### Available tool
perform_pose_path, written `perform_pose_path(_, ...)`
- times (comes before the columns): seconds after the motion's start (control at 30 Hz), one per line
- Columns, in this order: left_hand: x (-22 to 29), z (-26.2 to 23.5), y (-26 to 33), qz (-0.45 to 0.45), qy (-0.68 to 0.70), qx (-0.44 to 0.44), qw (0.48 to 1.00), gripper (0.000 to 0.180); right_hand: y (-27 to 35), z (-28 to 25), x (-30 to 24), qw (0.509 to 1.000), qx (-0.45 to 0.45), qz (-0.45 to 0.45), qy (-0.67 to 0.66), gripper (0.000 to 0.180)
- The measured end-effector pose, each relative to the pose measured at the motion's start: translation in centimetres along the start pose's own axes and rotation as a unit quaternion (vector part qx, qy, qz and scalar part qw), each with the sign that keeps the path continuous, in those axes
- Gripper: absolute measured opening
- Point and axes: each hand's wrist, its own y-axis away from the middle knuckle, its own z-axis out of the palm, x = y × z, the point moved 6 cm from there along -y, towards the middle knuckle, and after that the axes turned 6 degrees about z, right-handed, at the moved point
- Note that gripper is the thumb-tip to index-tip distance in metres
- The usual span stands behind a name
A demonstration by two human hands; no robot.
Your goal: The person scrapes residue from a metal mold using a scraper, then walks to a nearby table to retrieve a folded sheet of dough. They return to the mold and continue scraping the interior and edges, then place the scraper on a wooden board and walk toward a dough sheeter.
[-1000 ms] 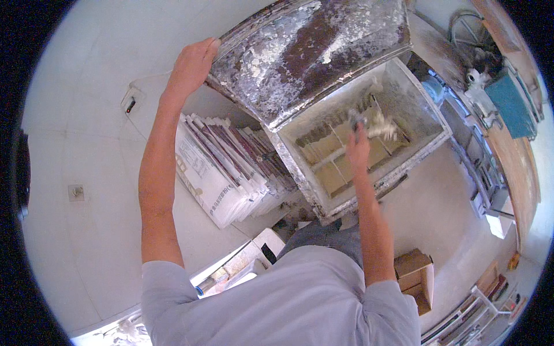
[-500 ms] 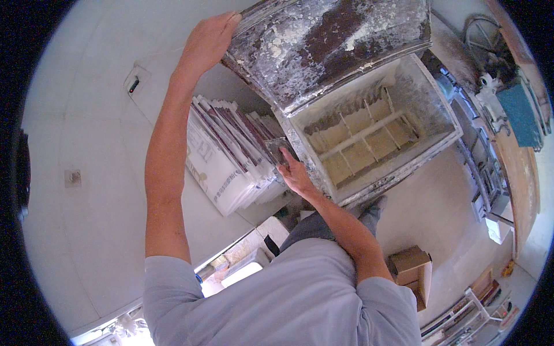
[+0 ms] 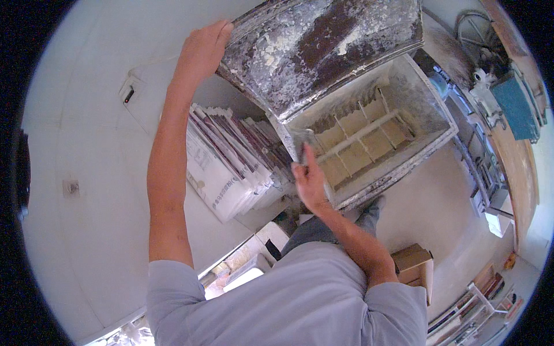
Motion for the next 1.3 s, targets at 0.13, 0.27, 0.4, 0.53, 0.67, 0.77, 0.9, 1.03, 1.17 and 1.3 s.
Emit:
perform_pose_path(0.13,1.9,-1.4,0.3,-0.024,-0.012,-0.031,0.999,0.040,0.8,4.8,-6.1,0.990,-0.091,0.016,-0.104,0.066)
perform_pose_path(0.27,3.8,-3.1,0.7,-0.067,-0.003,-0.056,0.996,0.039,-1.2,6.4,-9.8,0.982,-0.069,0.070,-0.163,0.075)
perform_pose_path(0.4,5.3,-4.2,0.6,-0.076,0.007,-0.047,0.996,0.036,-1.8,6.2,-11.3,0.963,-0.051,0.106,-0.241,0.077)
perform_pose_path(0.53,5.8,-4.7,0.4,-0.077,0.007,-0.038,0.996,0.036,-4.8,3.6,-11.0,0.964,-0.002,0.093,-0.251,0.079)
perform_pose_path(0.67,5.4,-4.5,0.5,-0.108,-0.006,-0.068,0.992,0.037,-12.4,-3.0,-10.5,0.961,0.101,0.012,-0.259,0.075)
perform_pose_path(0.77,5.2,-4.5,0.3,-0.100,0.026,-0.079,0.991,0.043,-18.2,-9.4,-10.8,0.948,0.159,0.014,-0.274,0.073)
perform_pose_path(0.9,4.9,-5.0,-0.1,-0.046,-0.010,-0.090,0.995,0.041,-22.3,-17.0,-12.5,0.950,0.187,0.011,-0.249,0.071)
perform_pose_path(1.03,4.0,-4.6,-0.3,-0.029,0.059,-0.101,0.993,0.040,-22.5,-19.8,-13.0,0.957,0.187,-0.033,-0.220,0.069)
perform_pose_path(1.17,3.1,-3.9,-0.3,-0.051,0.114,-0.096,0.988,0.040,-17.3,-15.8,-11.7,0.977,0.185,-0.093,-0.049,0.065)
perform_pose_path(1.3,3.0,-3.7,0.0,-0.068,0.139,-0.103,0.983,0.040,-9.2,-6.1,-9.7,0.990,0.088,-0.066,0.086,0.064)
